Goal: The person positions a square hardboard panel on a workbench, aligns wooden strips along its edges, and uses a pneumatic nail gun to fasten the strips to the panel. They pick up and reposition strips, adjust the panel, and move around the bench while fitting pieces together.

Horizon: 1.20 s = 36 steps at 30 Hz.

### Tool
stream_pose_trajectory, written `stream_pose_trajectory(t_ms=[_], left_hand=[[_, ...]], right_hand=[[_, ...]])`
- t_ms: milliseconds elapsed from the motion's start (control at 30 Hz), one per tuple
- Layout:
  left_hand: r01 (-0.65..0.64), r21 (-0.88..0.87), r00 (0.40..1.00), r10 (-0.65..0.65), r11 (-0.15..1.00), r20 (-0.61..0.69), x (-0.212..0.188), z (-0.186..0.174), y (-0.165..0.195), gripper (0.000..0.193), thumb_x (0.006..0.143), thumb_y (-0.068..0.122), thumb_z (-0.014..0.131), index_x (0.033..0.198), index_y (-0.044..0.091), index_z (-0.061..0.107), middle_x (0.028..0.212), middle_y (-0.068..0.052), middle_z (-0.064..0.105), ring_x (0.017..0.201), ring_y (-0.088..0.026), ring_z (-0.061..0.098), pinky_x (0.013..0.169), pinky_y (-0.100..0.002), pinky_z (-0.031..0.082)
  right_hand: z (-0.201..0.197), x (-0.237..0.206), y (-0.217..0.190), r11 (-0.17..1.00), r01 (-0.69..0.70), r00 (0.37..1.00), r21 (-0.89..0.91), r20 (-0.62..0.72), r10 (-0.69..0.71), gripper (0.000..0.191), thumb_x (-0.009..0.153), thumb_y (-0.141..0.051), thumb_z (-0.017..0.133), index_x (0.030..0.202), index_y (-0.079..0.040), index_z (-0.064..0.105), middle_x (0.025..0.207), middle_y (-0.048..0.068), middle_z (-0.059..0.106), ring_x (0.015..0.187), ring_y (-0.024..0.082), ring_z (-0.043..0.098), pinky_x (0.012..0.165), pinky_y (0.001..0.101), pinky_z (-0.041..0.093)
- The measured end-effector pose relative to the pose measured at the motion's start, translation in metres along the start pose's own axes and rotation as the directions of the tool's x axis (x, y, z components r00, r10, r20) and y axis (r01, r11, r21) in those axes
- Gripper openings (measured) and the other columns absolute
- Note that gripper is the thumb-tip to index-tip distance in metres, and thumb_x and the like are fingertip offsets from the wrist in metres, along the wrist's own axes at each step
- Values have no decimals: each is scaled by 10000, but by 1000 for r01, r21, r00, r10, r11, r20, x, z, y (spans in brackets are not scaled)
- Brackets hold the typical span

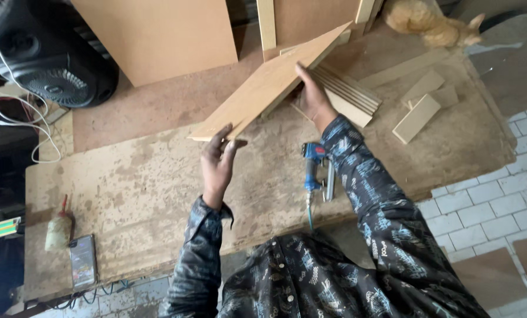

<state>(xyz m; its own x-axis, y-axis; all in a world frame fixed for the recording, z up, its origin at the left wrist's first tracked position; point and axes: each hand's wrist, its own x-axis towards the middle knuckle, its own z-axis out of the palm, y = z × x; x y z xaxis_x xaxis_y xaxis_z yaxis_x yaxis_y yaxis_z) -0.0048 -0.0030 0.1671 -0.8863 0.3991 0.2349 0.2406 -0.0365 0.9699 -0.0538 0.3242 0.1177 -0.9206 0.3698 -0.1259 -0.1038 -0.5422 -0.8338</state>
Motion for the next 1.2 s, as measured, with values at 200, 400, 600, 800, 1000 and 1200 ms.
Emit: stream_pose_trajectory(t_ms=[200,400,600,800,1000,1200], left_hand=[[-168,366,969,221,915,-108,81,70,74,505,946,144,772,1398,14,588,969,-73,795,853,-143,736,781,-284,568],[-220,441,935,318,870,-160,121,91,80,423,993,115,757,1366,20,582,1068,-106,776,949,-168,766,826,-295,598],[-216,398,932,310,891,-189,154,132,35,415,985,79,733,1360,-1,575,1061,-124,780,927,-188,773,842,-308,603],[-236,329,956,279,914,-88,210,171,-25,577,978,106,746,1466,17,452,1210,-116,761,1099,-222,769,929,-343,600],[-181,335,983,179,925,37,286,187,-53,936,957,170,787,1626,80,139,1350,-127,695,1251,-260,691,1025,-407,575],[-101,436,994,104,894,18,270,149,-77,1051,939,200,815,1654,113,50,1535,-233,510,1376,-358,572,1086,-470,527]], right_hand=[[-16,57,-86,982,-188,982,28,20,187,674,866,-683,701,1170,-87,618,997,83,687,806,192,661,714,358,575],[-32,79,-115,982,-184,981,-42,47,186,707,825,-663,721,1195,-76,586,999,99,709,817,193,728,695,346,591],[-66,89,-144,989,-136,991,-52,-20,135,725,826,-624,752,1221,-42,581,933,117,720,790,222,754,640,332,596],[-107,115,-167,995,-2,994,-97,-110,-8,672,862,-565,768,1237,-48,562,916,102,705,795,214,753,634,304,603],[-113,166,-180,998,48,975,-44,-216,-57,660,858,-527,773,1223,-29,542,872,105,679,783,229,767,638,322,627],[-95,242,-183,997,66,932,-37,-355,-75,636,820,-493,802,1151,-35,510,785,83,609,688,260,742,601,359,636]])
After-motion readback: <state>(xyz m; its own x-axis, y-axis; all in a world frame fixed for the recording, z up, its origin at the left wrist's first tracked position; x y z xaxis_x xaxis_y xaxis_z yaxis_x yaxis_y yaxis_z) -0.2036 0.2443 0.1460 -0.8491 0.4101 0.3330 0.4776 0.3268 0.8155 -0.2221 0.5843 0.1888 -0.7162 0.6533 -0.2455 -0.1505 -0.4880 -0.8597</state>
